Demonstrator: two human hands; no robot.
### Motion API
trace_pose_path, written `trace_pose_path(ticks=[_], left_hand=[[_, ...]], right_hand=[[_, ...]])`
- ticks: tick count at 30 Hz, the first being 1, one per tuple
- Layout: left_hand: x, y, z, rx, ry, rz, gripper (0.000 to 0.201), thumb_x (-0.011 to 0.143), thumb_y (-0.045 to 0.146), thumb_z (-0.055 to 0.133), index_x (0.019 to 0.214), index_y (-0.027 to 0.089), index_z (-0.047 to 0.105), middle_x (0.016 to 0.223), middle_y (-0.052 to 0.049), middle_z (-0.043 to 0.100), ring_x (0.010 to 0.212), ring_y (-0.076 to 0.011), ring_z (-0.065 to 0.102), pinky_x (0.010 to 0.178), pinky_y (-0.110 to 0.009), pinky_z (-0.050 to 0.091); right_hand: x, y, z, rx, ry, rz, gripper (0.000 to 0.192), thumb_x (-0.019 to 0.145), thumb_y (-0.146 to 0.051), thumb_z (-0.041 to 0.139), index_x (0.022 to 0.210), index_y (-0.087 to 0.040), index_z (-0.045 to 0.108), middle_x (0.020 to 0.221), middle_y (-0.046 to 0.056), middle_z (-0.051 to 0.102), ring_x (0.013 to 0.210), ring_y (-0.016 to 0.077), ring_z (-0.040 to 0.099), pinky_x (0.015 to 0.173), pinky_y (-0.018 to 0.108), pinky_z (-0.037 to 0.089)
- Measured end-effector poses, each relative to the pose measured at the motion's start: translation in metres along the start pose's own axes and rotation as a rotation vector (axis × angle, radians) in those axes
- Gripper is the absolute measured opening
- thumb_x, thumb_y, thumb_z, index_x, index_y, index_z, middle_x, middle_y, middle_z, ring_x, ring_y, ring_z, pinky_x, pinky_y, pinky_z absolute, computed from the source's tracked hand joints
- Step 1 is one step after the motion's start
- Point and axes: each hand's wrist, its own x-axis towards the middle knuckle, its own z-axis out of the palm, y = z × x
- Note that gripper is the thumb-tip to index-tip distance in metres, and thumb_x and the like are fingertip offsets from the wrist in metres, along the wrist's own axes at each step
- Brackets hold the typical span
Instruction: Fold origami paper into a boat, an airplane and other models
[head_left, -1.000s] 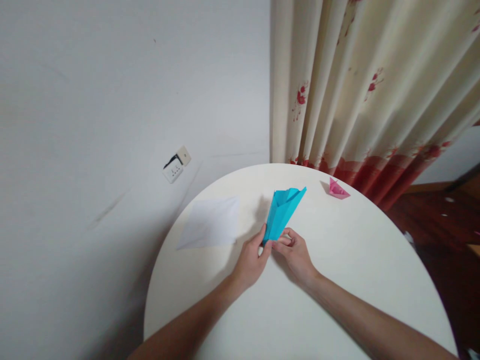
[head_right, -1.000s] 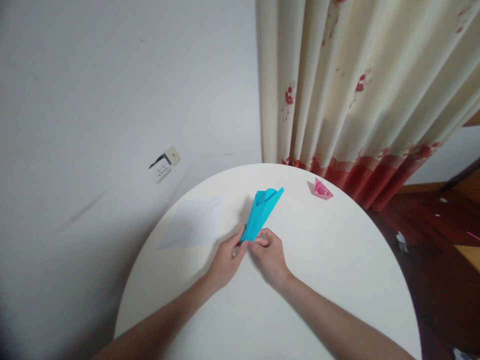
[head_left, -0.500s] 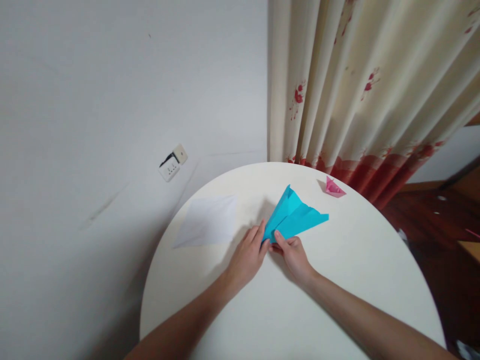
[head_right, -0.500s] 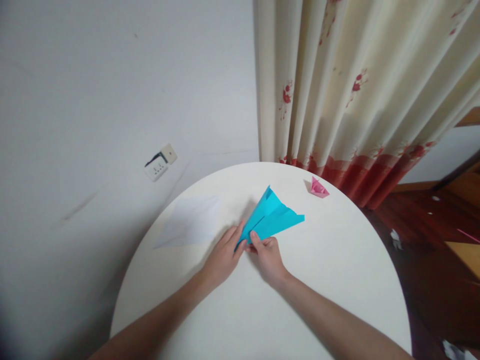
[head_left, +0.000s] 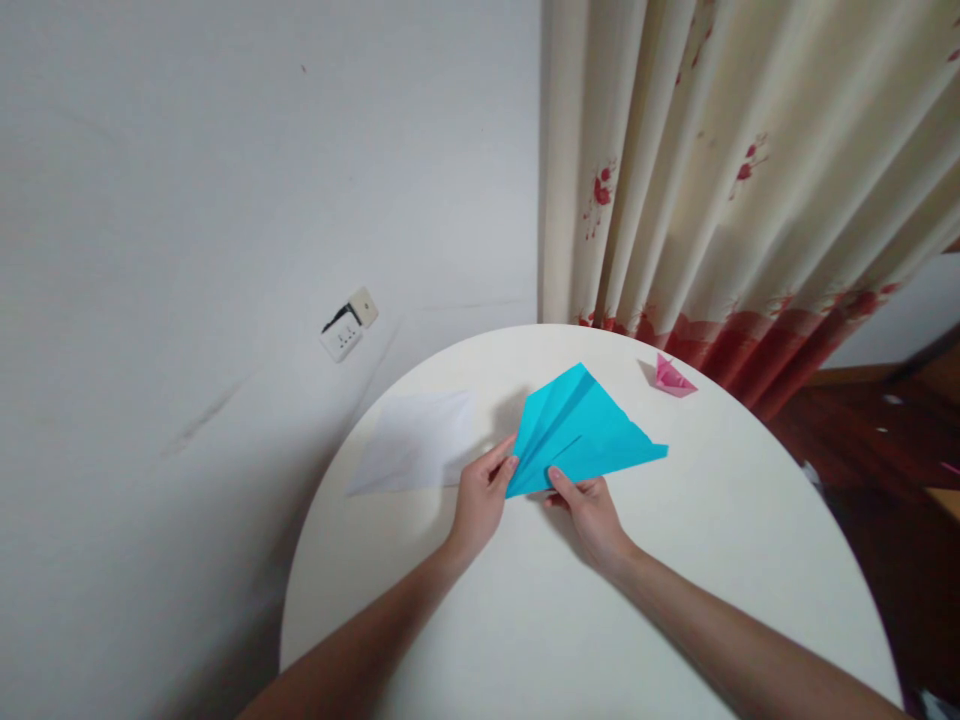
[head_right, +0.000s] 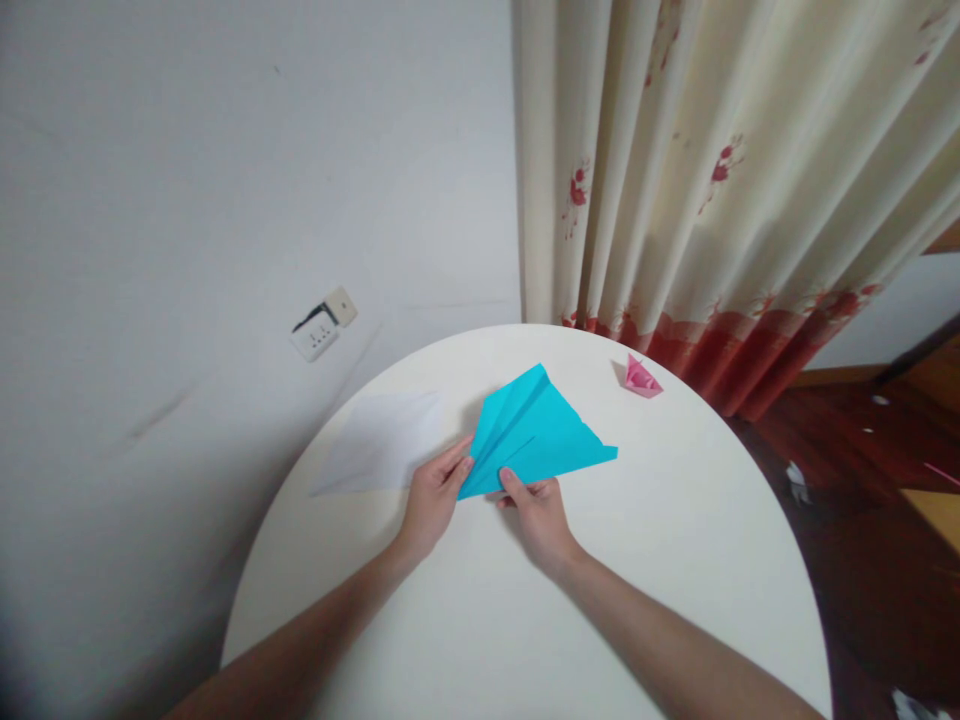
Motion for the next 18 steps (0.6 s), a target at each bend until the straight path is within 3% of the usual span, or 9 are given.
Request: trace_pose_path(ticks=[3,8,14,18], left_hand=[[-0.002,0.003,0.000,0.085,-0.018,0.094,0.037,0.095,0.042,0.059,0.118,0.019,0.076,0.100,-0.009,0.074,0.103,-0.0242,0.066,0.090,-0.034,0.053],[-0.007,0.004,0.002,0.187,-0.035,0.169,0.033,0.098,0.036,0.056,0.121,0.021,0.074,0.099,-0.008,0.068,0.090,-0.0200,0.063,0.076,-0.029,0.052],[-0.009,0.008,0.002,0.185,-0.095,0.177,0.035,0.101,0.036,0.051,0.125,0.020,0.072,0.100,-0.008,0.065,0.094,-0.0198,0.061,0.082,-0.031,0.051],[-0.008,0.012,-0.001,0.174,-0.130,0.162,0.038,0.098,0.041,0.056,0.125,0.020,0.071,0.104,-0.008,0.064,0.096,-0.0208,0.061,0.080,-0.031,0.052]], right_hand=[[-0.001,0.000,0.001,0.045,-0.004,-0.018,0.031,0.073,-0.053,0.083,0.078,-0.022,0.082,0.081,0.007,0.078,0.067,0.0181,0.064,0.058,0.028,0.051],[0.000,0.003,-0.003,-0.031,0.014,-0.048,0.040,0.075,-0.053,0.081,0.056,-0.019,0.075,0.066,0.006,0.073,0.058,0.0149,0.056,0.057,0.027,0.047],[-0.001,0.003,-0.004,-0.001,-0.023,-0.016,0.039,0.076,-0.055,0.080,0.062,-0.019,0.077,0.070,0.007,0.074,0.059,0.0156,0.055,0.057,0.028,0.046],[0.000,0.004,-0.005,-0.022,-0.007,-0.010,0.043,0.075,-0.057,0.080,0.057,-0.018,0.074,0.061,0.005,0.069,0.053,0.0133,0.050,0.054,0.027,0.040]])
